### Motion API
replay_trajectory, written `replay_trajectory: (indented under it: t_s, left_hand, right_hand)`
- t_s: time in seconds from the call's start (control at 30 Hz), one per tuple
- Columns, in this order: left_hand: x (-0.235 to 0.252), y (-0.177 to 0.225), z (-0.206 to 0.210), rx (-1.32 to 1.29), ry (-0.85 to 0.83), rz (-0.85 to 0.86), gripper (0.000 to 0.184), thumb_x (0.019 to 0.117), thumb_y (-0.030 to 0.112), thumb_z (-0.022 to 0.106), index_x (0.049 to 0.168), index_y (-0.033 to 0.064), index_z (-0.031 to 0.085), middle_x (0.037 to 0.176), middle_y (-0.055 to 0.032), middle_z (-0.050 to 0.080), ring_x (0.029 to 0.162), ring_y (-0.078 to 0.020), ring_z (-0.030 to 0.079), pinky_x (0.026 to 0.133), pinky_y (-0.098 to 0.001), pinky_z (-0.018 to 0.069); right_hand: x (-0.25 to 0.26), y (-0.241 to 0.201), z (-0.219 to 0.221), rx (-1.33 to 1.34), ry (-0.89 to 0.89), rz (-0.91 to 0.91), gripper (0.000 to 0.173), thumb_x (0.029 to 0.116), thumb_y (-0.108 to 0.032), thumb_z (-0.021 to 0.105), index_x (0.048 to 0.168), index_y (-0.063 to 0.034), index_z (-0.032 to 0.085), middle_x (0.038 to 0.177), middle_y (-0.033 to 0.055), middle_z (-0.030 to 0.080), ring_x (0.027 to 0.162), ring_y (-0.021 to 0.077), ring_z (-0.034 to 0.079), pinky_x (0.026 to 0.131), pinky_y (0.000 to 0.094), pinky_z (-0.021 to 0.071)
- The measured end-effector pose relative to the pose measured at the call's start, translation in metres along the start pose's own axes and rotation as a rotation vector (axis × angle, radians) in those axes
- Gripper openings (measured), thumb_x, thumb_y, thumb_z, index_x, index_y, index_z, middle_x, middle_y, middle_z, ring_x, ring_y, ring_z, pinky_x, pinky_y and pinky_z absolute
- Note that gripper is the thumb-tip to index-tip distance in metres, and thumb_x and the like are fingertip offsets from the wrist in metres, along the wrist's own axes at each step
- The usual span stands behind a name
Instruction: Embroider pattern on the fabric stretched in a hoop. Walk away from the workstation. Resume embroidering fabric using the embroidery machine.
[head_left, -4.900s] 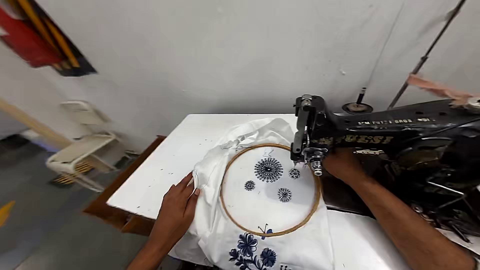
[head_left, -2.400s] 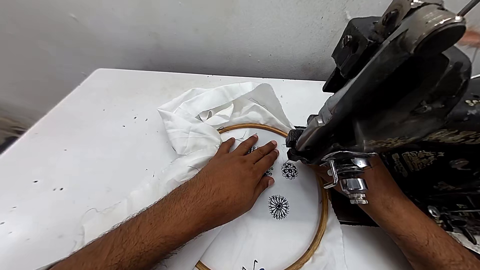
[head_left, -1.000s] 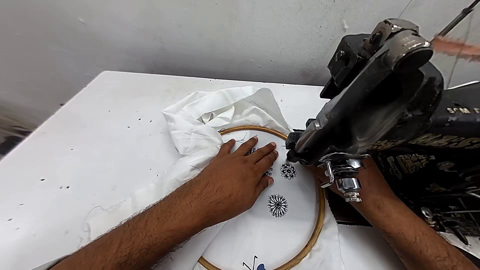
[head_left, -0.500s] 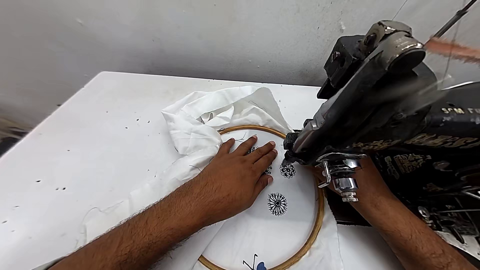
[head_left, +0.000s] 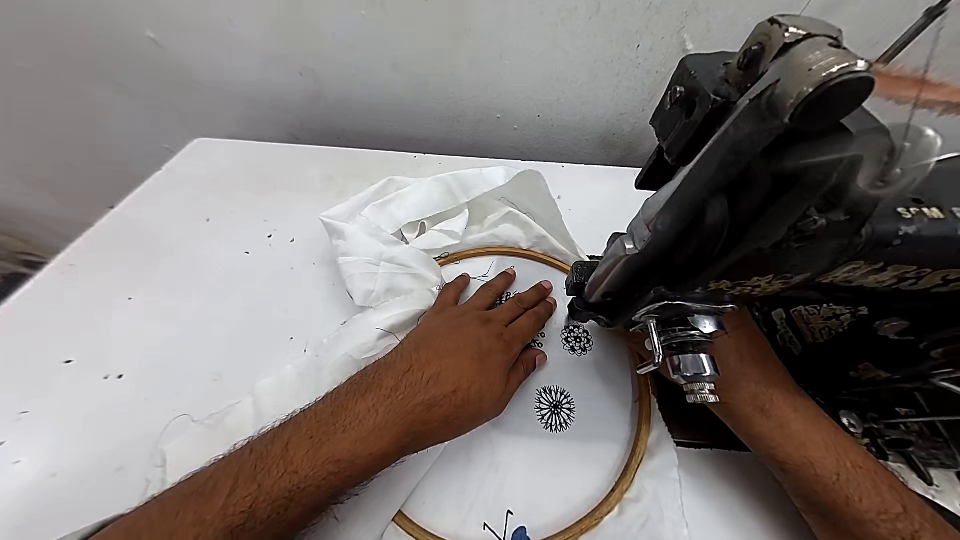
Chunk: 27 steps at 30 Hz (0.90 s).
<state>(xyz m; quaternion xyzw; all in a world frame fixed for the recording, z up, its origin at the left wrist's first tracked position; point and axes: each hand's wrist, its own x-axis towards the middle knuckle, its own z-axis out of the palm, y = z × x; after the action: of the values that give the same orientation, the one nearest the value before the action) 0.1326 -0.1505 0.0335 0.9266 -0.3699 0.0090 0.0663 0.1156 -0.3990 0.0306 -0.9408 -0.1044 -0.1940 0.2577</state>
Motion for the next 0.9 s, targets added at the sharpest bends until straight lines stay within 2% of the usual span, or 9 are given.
replay_trajectory:
  t_s: [0.03,0.17,0.4,0.6,0.63,0.77,0.9]
  left_hand:
    - [0.0003,0.0001,0.0001,-0.001,0.002,0.003,0.055,0.1081,0.046,0.03,0.15,0.0204,0.054,0.161,0.0029,0.044,0.151,-0.0279,0.036,0.116,-0.065,0.031]
    - [0.0022,-0.0003,0.0019,-0.007,0.016,0.007,0.055,0.1082,0.046,0.029,0.15,0.0201,0.053,0.161,0.0039,0.045,0.151,-0.0274,0.036,0.116,-0.0649,0.0299]
    - [0.0025,-0.0014,0.0014,-0.009,0.012,-0.01,0.055,0.1082,0.047,0.029,0.151,0.0203,0.053,0.161,0.0033,0.044,0.152,-0.0278,0.036,0.117,-0.0653,0.0292]
    - [0.0025,-0.0017,0.0016,-0.006,0.006,-0.01,0.055,0.1081,0.047,0.029,0.151,0.0206,0.053,0.161,0.0039,0.044,0.152,-0.0274,0.035,0.117,-0.0648,0.0293]
    - [0.0026,-0.0019,0.0015,-0.006,0.006,-0.009,0.055,0.1082,0.047,0.029,0.151,0.0205,0.053,0.161,0.0037,0.044,0.152,-0.0277,0.036,0.117,-0.0648,0.0294]
    - [0.0031,-0.0021,0.0024,-0.011,0.019,0.002,0.056,0.1086,0.046,0.028,0.15,0.0193,0.053,0.161,0.0024,0.044,0.152,-0.0284,0.035,0.117,-0.0652,0.0289]
    - [0.004,-0.0035,0.004,-0.014,0.034,0.005,0.055,0.1084,0.046,0.029,0.149,0.0192,0.055,0.16,0.0021,0.046,0.151,-0.0282,0.037,0.116,-0.066,0.0292]
  right_hand:
    - [-0.0001,-0.0002,-0.0009,-0.008,-0.006,0.004,0.024,0.081,-0.026,0.069,0.094,-0.0059,0.069,0.085,0.0064,0.067,0.083,0.0128,0.066,0.076,0.031,0.052]
    - [0.0003,0.0003,-0.0002,-0.023,-0.009,0.022,0.022,0.0807,-0.023,0.07,0.09,-0.0038,0.068,0.082,0.0089,0.066,0.079,0.0174,0.065,0.072,0.037,0.0513]
    - [-0.0012,0.0005,0.0023,-0.008,0.005,0.032,0.023,0.0798,-0.021,0.071,0.092,-0.0026,0.068,0.083,0.0099,0.067,0.082,0.0177,0.066,0.074,0.0369,0.0516]
    - [-0.0012,-0.0001,0.002,0.052,0.003,0.071,0.024,0.0801,-0.024,0.069,0.096,-0.0062,0.066,0.084,0.0035,0.065,0.081,0.0068,0.063,0.074,0.0251,0.0506]
    - [-0.0006,-0.0006,0.0019,0.047,0.001,0.078,0.023,0.0797,-0.024,0.069,0.095,-0.0062,0.066,0.083,0.0038,0.064,0.079,0.0073,0.063,0.072,0.0257,0.0507]
    - [0.0014,-0.0026,-0.0011,-0.037,-0.021,0.056,0.02,0.0797,-0.014,0.073,0.093,0.0003,0.069,0.084,0.0148,0.067,0.08,0.025,0.067,0.072,0.0443,0.0525]
    - [0.0021,-0.0023,-0.0008,-0.039,-0.033,0.07,0.018,0.0794,-0.01,0.074,0.092,0.0016,0.068,0.084,0.0159,0.067,0.08,0.0267,0.067,0.072,0.0459,0.0522]
